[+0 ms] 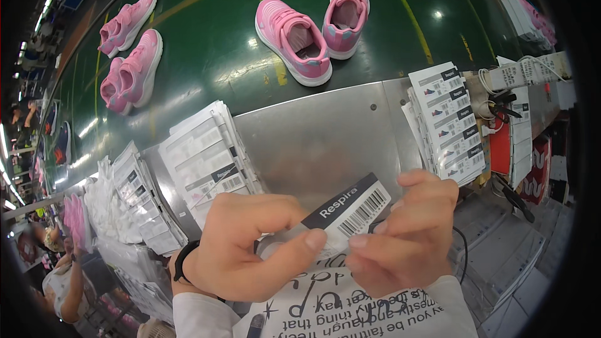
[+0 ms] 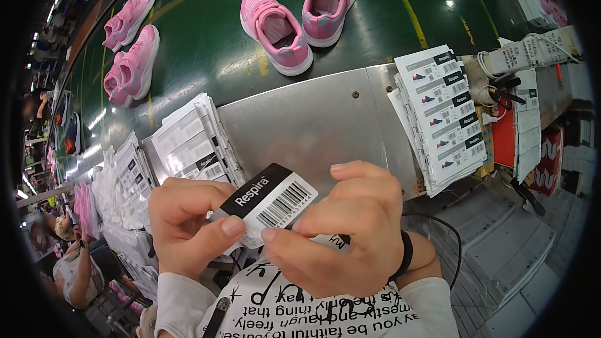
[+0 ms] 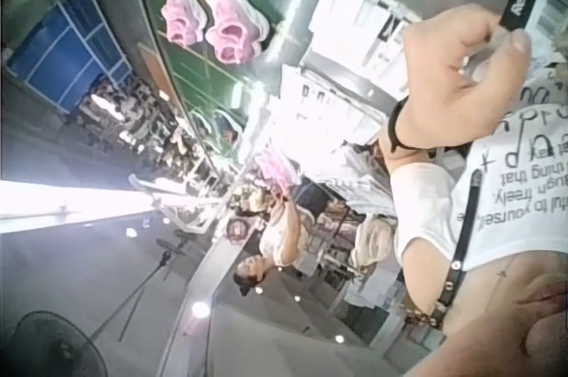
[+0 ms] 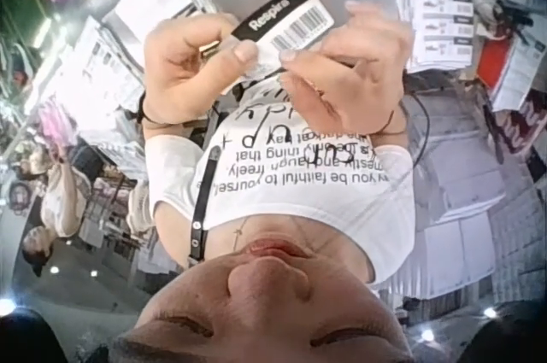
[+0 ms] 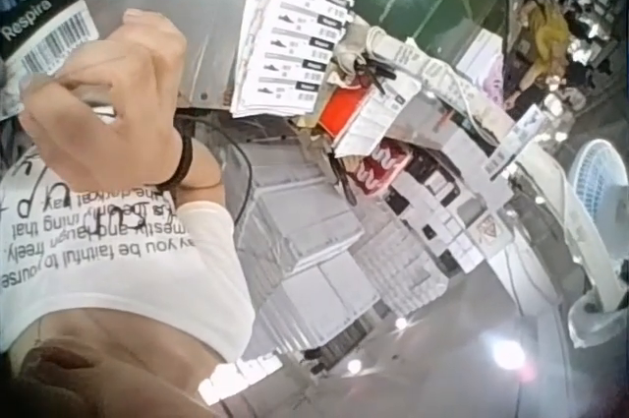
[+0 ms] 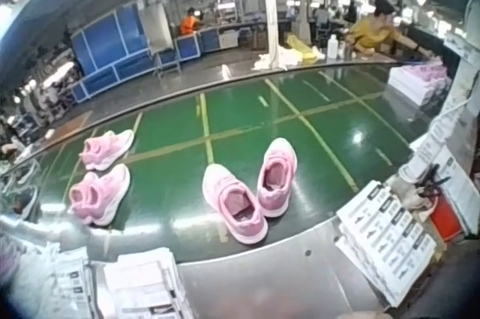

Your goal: The person picks up pairs of shoes, pulls back the tongues, and turns them over to inspect the soles. They flip through a stack of labels to find the correct ones, peel them off, and attach them to the shoes before placing the pairs on the conveyor belt.

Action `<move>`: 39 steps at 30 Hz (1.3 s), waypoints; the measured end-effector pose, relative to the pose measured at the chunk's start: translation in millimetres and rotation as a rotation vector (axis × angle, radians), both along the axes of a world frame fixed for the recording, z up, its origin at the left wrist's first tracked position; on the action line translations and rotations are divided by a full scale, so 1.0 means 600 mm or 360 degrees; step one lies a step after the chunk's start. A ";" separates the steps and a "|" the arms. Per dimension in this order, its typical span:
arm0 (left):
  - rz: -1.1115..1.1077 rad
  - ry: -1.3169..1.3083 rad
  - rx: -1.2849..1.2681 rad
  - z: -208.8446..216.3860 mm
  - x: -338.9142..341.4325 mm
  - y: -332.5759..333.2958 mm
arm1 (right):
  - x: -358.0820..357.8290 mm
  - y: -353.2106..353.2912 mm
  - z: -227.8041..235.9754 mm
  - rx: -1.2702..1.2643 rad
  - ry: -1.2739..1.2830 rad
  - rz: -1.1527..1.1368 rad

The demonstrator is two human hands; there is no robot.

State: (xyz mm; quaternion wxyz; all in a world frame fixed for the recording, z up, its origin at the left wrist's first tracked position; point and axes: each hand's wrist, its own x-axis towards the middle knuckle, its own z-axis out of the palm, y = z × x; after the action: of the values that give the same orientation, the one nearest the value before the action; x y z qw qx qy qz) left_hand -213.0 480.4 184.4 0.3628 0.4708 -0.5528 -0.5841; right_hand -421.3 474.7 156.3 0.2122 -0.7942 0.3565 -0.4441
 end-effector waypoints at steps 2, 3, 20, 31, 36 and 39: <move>-0.0041 -0.0048 -0.0101 -0.003 0.000 0.001 | 0.000 0.003 0.003 0.0004 0.0005 0.0008; -0.0048 -0.0042 -0.0099 -0.003 -0.001 0.000 | 0.000 0.004 0.007 0.0014 0.0051 0.0020; -0.0320 -0.0560 -0.0704 -0.021 -0.001 -0.030 | 0.008 -0.069 -0.016 0.0593 -0.0540 -0.0178; 0.0106 -0.0840 -0.0321 -0.146 -0.012 -0.200 | -0.036 -0.419 -0.222 0.0585 -0.0804 -0.0781; -0.0089 -0.1242 -0.0590 -0.271 -0.047 -0.276 | -0.031 -0.442 -0.262 0.0655 -0.0201 -0.1367; -0.0037 -0.1012 -0.0829 -0.305 -0.071 -0.336 | -0.058 -0.404 -0.254 0.0603 -0.0490 -0.1378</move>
State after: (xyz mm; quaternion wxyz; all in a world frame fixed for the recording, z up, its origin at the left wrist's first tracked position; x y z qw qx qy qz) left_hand -255.4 278.9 1.6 0.2743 0.5139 -0.7721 -0.2541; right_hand -455.9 232.4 3.6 0.1992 -0.4459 0.6925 -0.5309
